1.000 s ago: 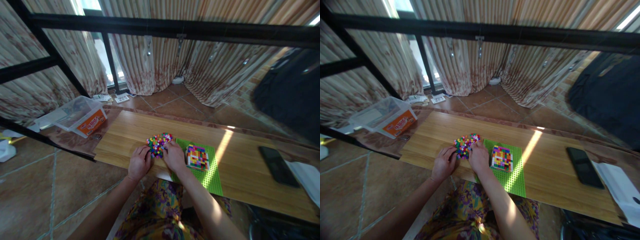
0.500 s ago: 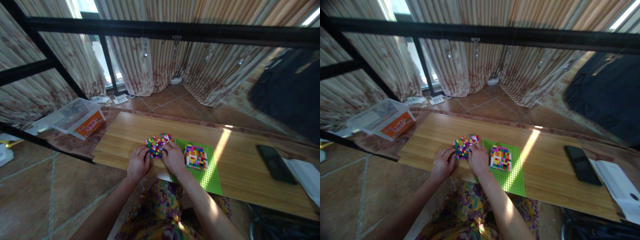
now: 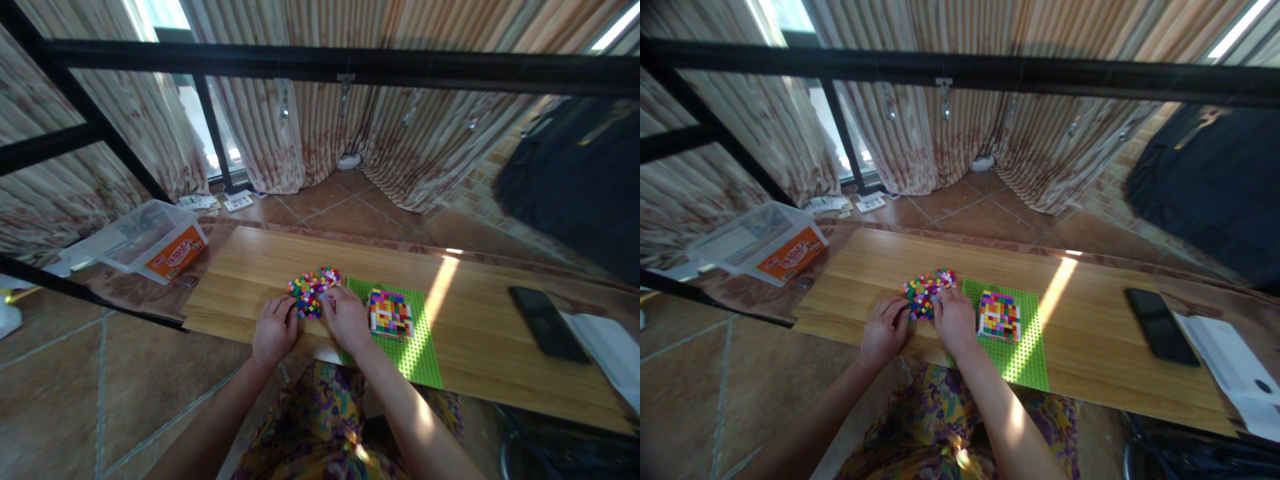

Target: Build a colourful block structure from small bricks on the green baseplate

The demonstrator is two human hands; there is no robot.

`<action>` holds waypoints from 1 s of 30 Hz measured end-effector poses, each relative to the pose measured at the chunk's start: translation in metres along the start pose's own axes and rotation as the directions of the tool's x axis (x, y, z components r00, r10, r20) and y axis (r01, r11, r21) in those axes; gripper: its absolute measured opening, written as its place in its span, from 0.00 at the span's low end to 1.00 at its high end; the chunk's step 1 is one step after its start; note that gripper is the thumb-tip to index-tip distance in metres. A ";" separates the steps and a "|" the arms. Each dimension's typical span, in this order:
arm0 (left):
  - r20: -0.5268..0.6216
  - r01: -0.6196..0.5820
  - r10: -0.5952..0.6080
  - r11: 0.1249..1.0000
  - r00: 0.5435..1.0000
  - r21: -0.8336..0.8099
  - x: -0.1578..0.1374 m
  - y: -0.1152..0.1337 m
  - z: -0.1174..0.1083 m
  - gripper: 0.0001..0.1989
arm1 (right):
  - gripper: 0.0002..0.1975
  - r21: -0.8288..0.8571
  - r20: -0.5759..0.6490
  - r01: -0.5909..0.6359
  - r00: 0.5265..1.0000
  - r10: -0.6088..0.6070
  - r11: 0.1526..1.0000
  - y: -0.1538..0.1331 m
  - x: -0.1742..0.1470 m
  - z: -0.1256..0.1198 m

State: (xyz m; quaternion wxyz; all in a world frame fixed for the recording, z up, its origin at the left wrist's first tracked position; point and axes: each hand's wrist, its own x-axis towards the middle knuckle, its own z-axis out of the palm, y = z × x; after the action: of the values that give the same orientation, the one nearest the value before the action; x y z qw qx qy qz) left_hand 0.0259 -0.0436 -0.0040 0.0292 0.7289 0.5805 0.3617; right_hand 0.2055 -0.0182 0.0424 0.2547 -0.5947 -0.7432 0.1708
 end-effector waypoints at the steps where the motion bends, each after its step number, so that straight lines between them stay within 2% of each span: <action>1: -0.001 -0.001 0.001 1.000 1.000 0.002 0.000 0.000 0.000 0.09 | 0.09 0.068 -0.025 -0.016 1.000 0.017 0.998 0.000 -0.003 -0.002; 6: -0.004 -0.003 0.003 1.000 1.000 -0.002 0.001 0.000 -0.001 0.09 | 0.08 0.432 -0.097 -0.097 0.983 0.154 0.897 0.002 -0.015 -0.017; 13: -0.014 -0.011 0.011 1.000 1.000 -0.011 0.000 -0.002 0.001 0.10 | 0.09 0.578 -0.223 -0.098 0.936 0.273 0.810 0.018 -0.036 -0.043; 16: -0.009 -0.009 0.009 1.000 1.000 -0.017 0.000 -0.002 0.000 0.10 | 0.11 0.576 -0.273 -0.127 0.901 0.336 0.807 0.038 -0.045 -0.054; 21: -0.002 -0.007 0.007 1.000 1.000 -0.010 0.001 -0.001 -0.001 0.10 | 0.09 0.496 -0.390 -0.174 0.831 0.398 0.851 0.074 -0.052 -0.067; 25: -0.001 -0.008 0.008 1.000 1.000 -0.013 0.001 -0.001 -0.001 0.10 | 0.10 0.387 -0.380 -0.186 0.860 0.340 0.903 0.084 -0.048 -0.067; 30: 0.007 -0.007 0.007 1.000 1.000 0.005 0.001 -0.002 0.000 0.11 | 0.10 0.244 -0.352 -0.168 0.902 0.249 0.955 0.078 -0.040 -0.069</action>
State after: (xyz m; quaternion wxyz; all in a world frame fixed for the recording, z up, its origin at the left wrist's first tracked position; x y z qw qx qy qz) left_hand 0.0238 -0.0421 -0.0042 0.0279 0.7323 0.5786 0.3579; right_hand 0.3139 -0.0420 0.0477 0.4343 -0.6628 -0.5897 0.1561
